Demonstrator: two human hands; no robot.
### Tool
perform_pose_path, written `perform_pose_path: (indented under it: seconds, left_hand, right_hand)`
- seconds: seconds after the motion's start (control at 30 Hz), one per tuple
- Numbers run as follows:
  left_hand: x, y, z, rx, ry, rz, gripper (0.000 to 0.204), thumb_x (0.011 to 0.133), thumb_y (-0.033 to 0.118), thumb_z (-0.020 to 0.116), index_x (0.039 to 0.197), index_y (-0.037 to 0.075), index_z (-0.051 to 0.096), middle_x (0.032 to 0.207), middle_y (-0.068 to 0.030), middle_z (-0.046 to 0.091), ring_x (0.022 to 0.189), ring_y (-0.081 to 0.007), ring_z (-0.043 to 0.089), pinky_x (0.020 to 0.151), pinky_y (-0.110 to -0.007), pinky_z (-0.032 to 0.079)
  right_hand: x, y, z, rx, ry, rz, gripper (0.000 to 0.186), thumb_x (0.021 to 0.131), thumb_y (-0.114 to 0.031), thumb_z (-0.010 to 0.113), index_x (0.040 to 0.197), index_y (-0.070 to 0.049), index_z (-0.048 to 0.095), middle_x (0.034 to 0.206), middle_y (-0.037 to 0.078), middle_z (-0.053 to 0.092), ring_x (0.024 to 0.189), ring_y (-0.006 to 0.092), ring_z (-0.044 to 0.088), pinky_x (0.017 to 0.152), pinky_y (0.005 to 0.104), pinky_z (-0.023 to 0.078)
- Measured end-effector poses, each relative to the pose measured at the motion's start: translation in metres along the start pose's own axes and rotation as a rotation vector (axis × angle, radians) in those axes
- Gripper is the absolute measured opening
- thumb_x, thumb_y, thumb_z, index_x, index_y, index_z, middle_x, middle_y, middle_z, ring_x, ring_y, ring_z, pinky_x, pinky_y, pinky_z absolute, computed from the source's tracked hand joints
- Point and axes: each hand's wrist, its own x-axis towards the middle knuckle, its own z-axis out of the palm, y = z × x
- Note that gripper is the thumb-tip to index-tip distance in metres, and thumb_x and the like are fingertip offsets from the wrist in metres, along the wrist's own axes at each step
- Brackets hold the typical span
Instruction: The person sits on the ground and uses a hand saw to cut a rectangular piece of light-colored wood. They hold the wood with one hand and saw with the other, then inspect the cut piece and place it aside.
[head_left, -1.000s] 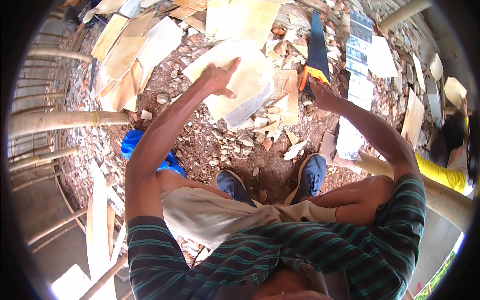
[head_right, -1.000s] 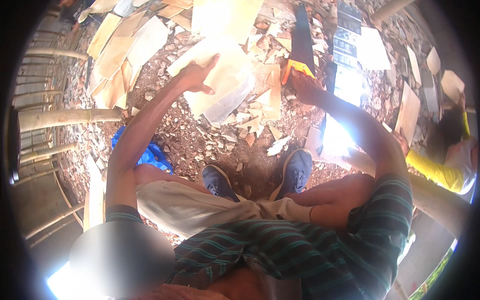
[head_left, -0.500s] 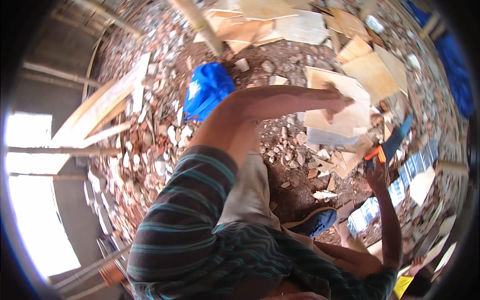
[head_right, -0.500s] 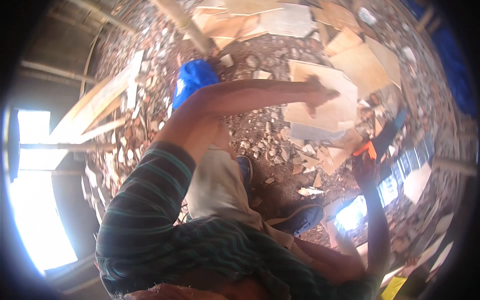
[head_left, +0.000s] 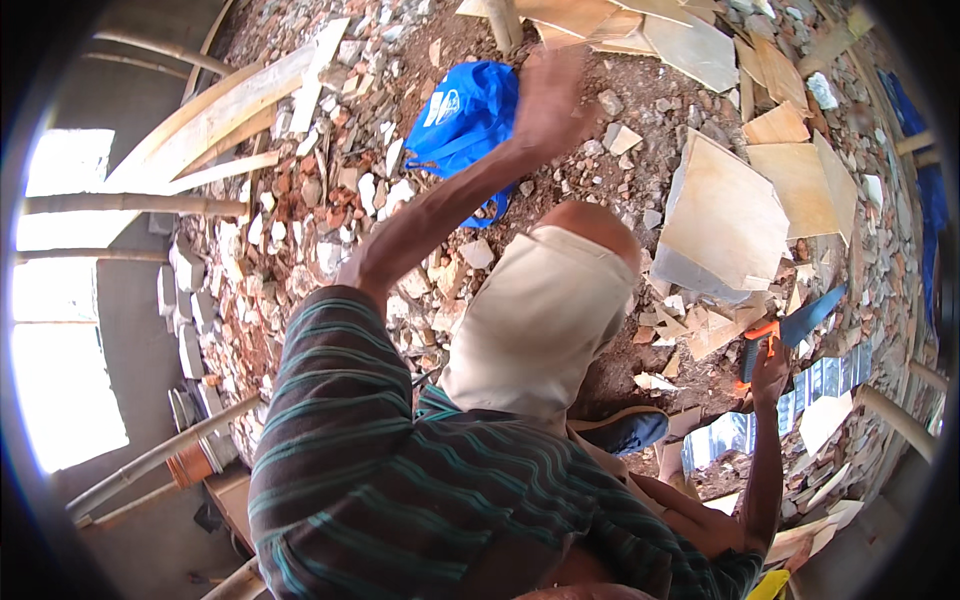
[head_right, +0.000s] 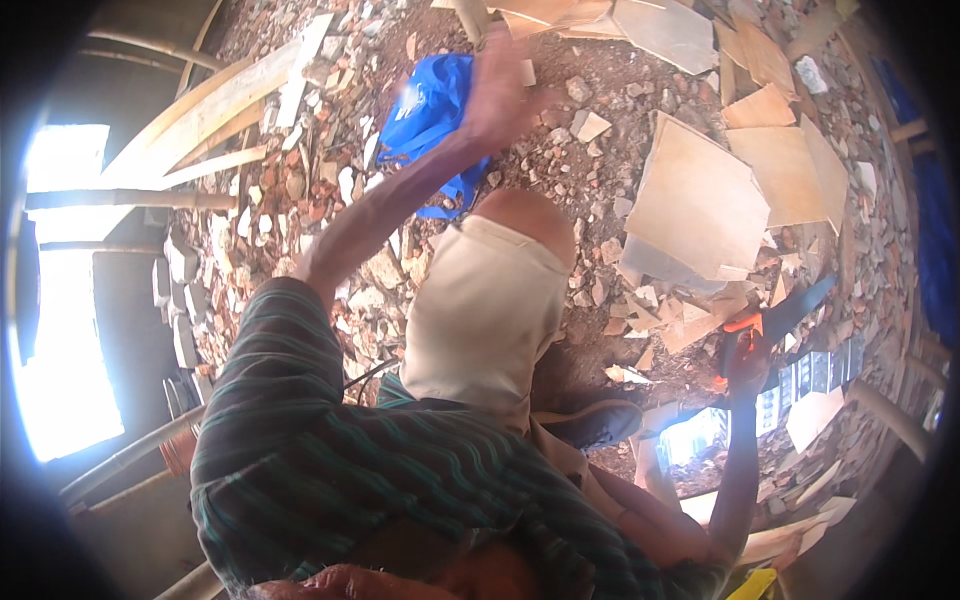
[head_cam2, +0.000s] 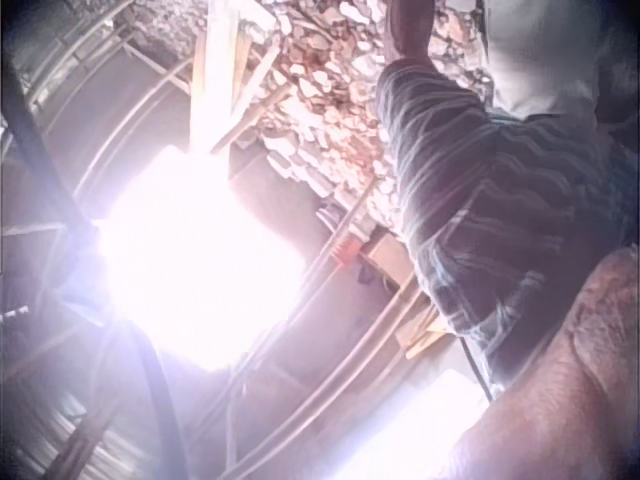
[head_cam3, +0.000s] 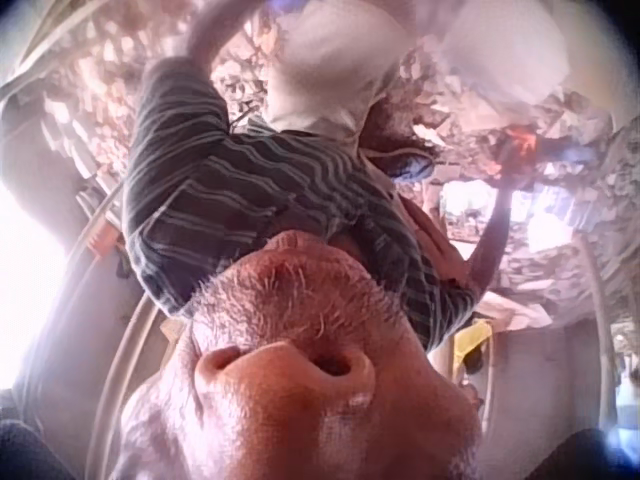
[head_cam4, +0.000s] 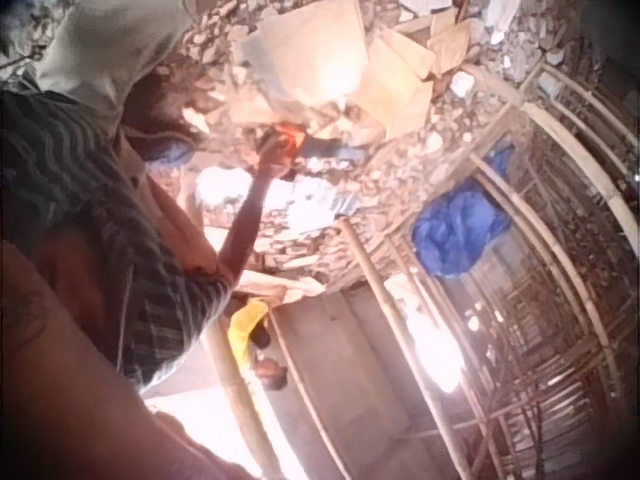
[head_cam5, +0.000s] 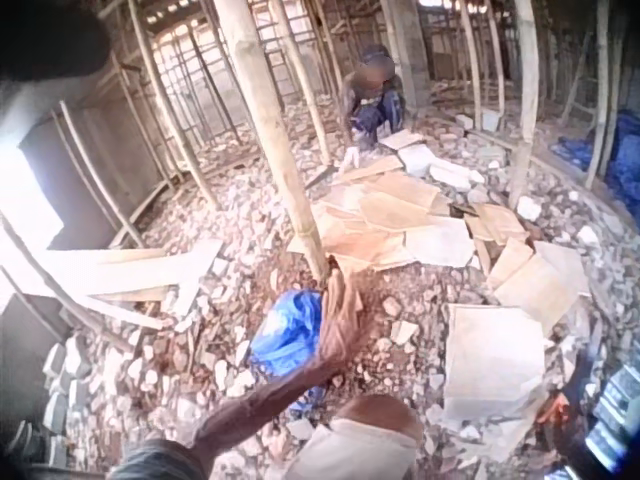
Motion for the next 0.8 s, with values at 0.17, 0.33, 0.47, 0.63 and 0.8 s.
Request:
perform_pose_path:
  seconds: [0.17, 0.33, 0.47, 0.63, 0.8]
  left_hand:
    - [-0.104, -0.101, 0.026, -0.031, 0.212, -0.732, 0.107, 0.078, 0.052, 0.072, 0.152, 0.002, 0.015, 0.158, -0.026, 0.011, 0.147, -0.0436, 0.008, 0.114, -0.06, 0.013]
    - [-0.128, -0.166, 0.08, 0.177, 0.031, -0.596, 0.066, 0.088, 0.038, 0.06, 0.142, 0.006, 0.039, 0.144, -0.0265, 0.039, 0.136, -0.0477, 0.031, 0.109, -0.068, 0.016]
    - [-0.118, -0.209, 0.077, 0.261, 0.249, -0.347, 0.03, 0.092, 0.024, 0.053, 0.111, 0.002, 0.059, 0.109, -0.0204, 0.064, 0.111, -0.0379, 0.057, 0.098, -0.061, 0.037]
    - [-0.093, -0.242, 0.019, -0.004, 0.52, -0.757, 0.016, 0.09, 0.018, 0.053, 0.094, 0.003, 0.058, 0.09, -0.0176, 0.064, 0.09, -0.0346, 0.062, 0.078, -0.048, 0.049]
    - [-0.119, -0.256, -0.08, -0.319, 0.584, -0.717, 0.018, 0.091, 0.018, 0.054, 0.099, 0.004, 0.059, 0.093, -0.016, 0.065, 0.092, -0.0323, 0.062, 0.079, -0.045, 0.05]
  right_hand:
    - [-0.004, -0.008, 0.01, 0.071, -0.176, 0.016, 0.03, 0.086, -0.005, 0.056, 0.115, 0.004, 0.057, 0.096, 0.021, 0.057, 0.088, 0.0381, 0.059, 0.076, 0.0442, 0.048]
    - [-0.01, -0.014, 0.013, 0.001, -0.244, -0.013, 0.033, 0.086, -0.005, 0.061, 0.117, 0.006, 0.057, 0.112, 0.021, 0.06, 0.097, 0.037, 0.061, 0.078, 0.0408, 0.051]
    - [-0.023, -0.015, 0.012, 0.02, -0.234, 0.024, 0.036, 0.086, -0.009, 0.062, 0.119, 0.005, 0.057, 0.115, 0.024, 0.061, 0.102, 0.038, 0.062, 0.083, 0.0425, 0.051]
    - [-0.042, -0.01, 0.013, 0.051, -0.352, 0.077, 0.033, 0.088, -0.011, 0.059, 0.117, 0.004, 0.059, 0.111, 0.022, 0.063, 0.103, 0.0344, 0.063, 0.091, 0.0445, 0.048]
    - [-0.045, 0.001, 0.021, 0.035, -0.384, 0.054, 0.032, 0.09, -0.015, 0.058, 0.117, 0.002, 0.06, 0.108, 0.018, 0.064, 0.098, 0.0309, 0.063, 0.088, 0.0394, 0.049]
